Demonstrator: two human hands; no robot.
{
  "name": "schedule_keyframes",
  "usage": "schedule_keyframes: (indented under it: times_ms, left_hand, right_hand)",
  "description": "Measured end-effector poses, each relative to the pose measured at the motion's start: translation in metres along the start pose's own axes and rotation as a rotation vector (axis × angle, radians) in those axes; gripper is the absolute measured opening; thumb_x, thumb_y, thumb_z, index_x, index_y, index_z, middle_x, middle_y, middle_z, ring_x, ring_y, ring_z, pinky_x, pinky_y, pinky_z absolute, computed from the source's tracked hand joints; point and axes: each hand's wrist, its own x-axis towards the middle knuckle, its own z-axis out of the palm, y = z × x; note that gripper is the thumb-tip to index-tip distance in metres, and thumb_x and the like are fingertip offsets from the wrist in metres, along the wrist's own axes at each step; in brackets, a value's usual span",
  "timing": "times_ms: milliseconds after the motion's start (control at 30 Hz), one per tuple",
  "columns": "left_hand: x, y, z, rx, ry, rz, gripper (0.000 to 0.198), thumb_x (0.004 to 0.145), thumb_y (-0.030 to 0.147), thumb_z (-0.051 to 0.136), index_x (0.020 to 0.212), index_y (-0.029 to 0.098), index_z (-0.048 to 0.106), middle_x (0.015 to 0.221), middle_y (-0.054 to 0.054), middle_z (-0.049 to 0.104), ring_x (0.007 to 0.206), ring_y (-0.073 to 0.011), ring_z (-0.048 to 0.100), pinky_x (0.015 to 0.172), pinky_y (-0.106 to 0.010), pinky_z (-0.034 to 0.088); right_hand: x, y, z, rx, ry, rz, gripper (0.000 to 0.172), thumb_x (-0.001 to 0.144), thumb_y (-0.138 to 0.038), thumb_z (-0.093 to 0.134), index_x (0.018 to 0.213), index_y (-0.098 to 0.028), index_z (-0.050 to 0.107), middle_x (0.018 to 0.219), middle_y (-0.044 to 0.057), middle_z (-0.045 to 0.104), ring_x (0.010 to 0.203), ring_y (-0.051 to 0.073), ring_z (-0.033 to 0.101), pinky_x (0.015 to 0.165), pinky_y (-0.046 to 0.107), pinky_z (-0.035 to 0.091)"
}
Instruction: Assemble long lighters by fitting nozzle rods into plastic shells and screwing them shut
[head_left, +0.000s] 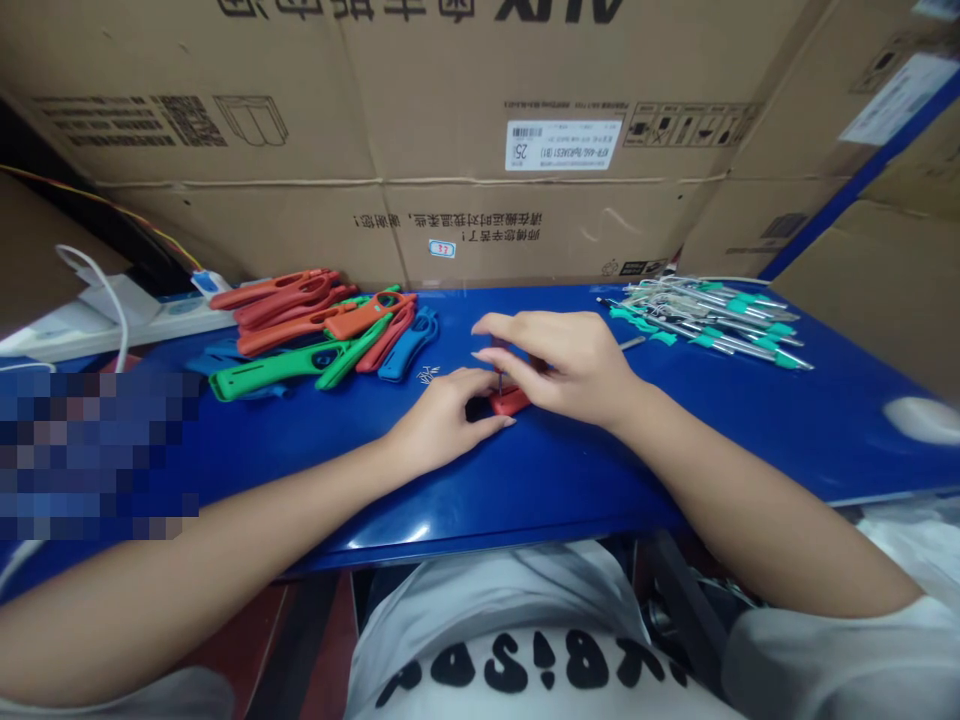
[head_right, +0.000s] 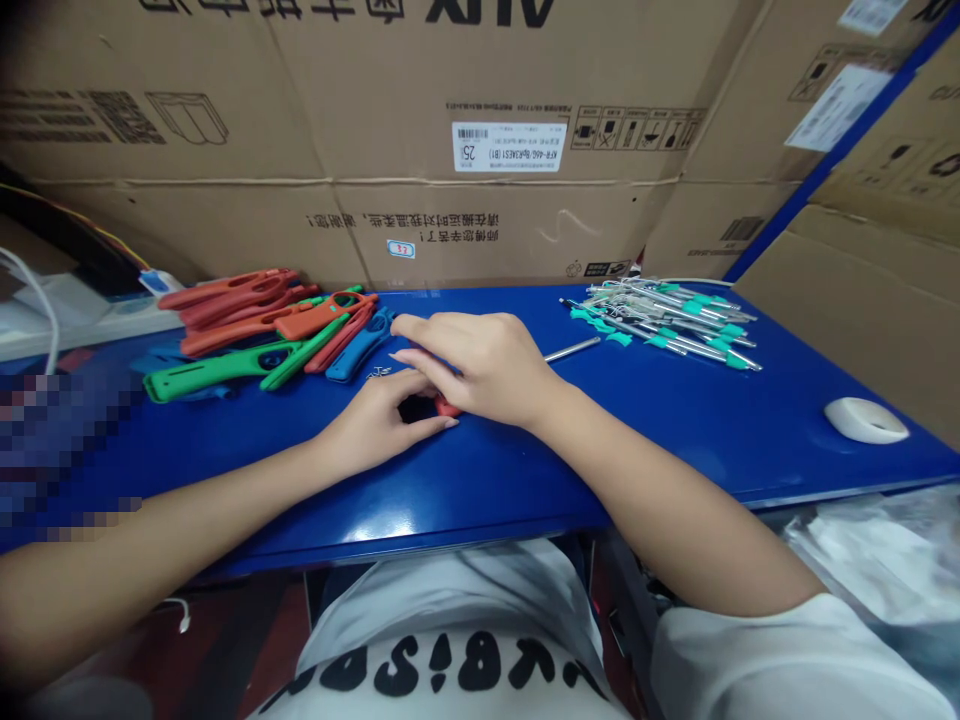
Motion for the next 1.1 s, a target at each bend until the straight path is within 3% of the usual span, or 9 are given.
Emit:
schedule_keyframes:
  times_ms: [467, 633, 733, 800, 900, 1100]
  left_hand:
    - [0.0, 0.0012, 0.0004, -0.016, 0.006, -0.005, 0.016, 0.085, 0.022, 0.075, 0.1, 0.017, 0.07, 0.1, -0.005, 0.076, 0.094, -0.0225, 0.071, 0.087, -0.037, 0.055]
    - [0.0001, 0.0013, 0.0003, -0.019, 0.006, -0.004, 0.017, 0.085, 0.022, 0.075, 0.101, 0.018, 0.07, 0.1, -0.005, 0.076, 0.093, -0.0223, 0.071, 0.087, -0.037, 0.055]
    - [0.0004, 0.0009, -0.0004, -0.02, -0.005, -0.001, 0.018, 0.086, 0.022, 0.074, 0.102, 0.017, 0.069, 0.101, -0.006, 0.076, 0.095, -0.0232, 0.071, 0.088, -0.038, 0.055]
    - [0.0006, 0.0005, -0.0011, -0.013, -0.013, 0.002, 0.017, 0.086, 0.023, 0.074, 0.102, 0.017, 0.069, 0.101, -0.005, 0.076, 0.095, -0.0235, 0.071, 0.088, -0.038, 0.055]
    - [0.0004, 0.0005, -0.0018, 0.003, -0.015, 0.001, 0.021, 0.085, 0.024, 0.075, 0.104, 0.018, 0.069, 0.102, -0.005, 0.076, 0.097, -0.0232, 0.071, 0.09, -0.037, 0.054]
    - [-0.0003, 0.0023, -0.0011, -0.01, -0.032, -0.004, 0.022, 0.087, 0.02, 0.072, 0.108, 0.019, 0.069, 0.11, -0.004, 0.076, 0.101, -0.0237, 0.07, 0.093, -0.039, 0.053]
  right_hand:
    - [-0.0016, -0.0016, 0.002, -0.024, 0.057, 0.021, 0.024, 0.102, -0.033, 0.055, 0.109, -0.017, 0.071, 0.091, 0.004, 0.078, 0.072, 0.014, 0.069, 0.067, 0.025, 0.048]
    - [-0.0011, -0.0006, 0.0014, 0.016, 0.067, 0.014, 0.025, 0.101, -0.032, 0.057, 0.112, -0.015, 0.072, 0.098, 0.007, 0.079, 0.08, 0.016, 0.073, 0.07, 0.025, 0.052]
    - [0.0004, 0.0008, -0.0021, 0.18, 0.0, 0.051, 0.03, 0.103, -0.028, 0.051, 0.123, -0.018, 0.07, 0.11, 0.007, 0.078, 0.09, 0.016, 0.074, 0.08, 0.026, 0.056]
    - [0.0014, 0.0023, -0.0048, 0.359, -0.054, 0.115, 0.033, 0.104, -0.024, 0.046, 0.128, -0.019, 0.068, 0.116, 0.006, 0.077, 0.081, 0.013, 0.074, 0.078, 0.025, 0.058]
    - [0.0022, 0.0054, -0.0073, 0.492, -0.067, 0.19, 0.03, 0.101, -0.024, 0.051, 0.122, -0.018, 0.071, 0.11, 0.005, 0.078, 0.069, 0.011, 0.073, 0.071, 0.024, 0.059]
    - [0.0034, 0.0058, -0.0066, 0.313, 0.017, 0.094, 0.02, 0.098, -0.023, 0.059, 0.109, -0.019, 0.075, 0.102, 0.004, 0.08, 0.086, 0.015, 0.075, 0.083, 0.024, 0.057]
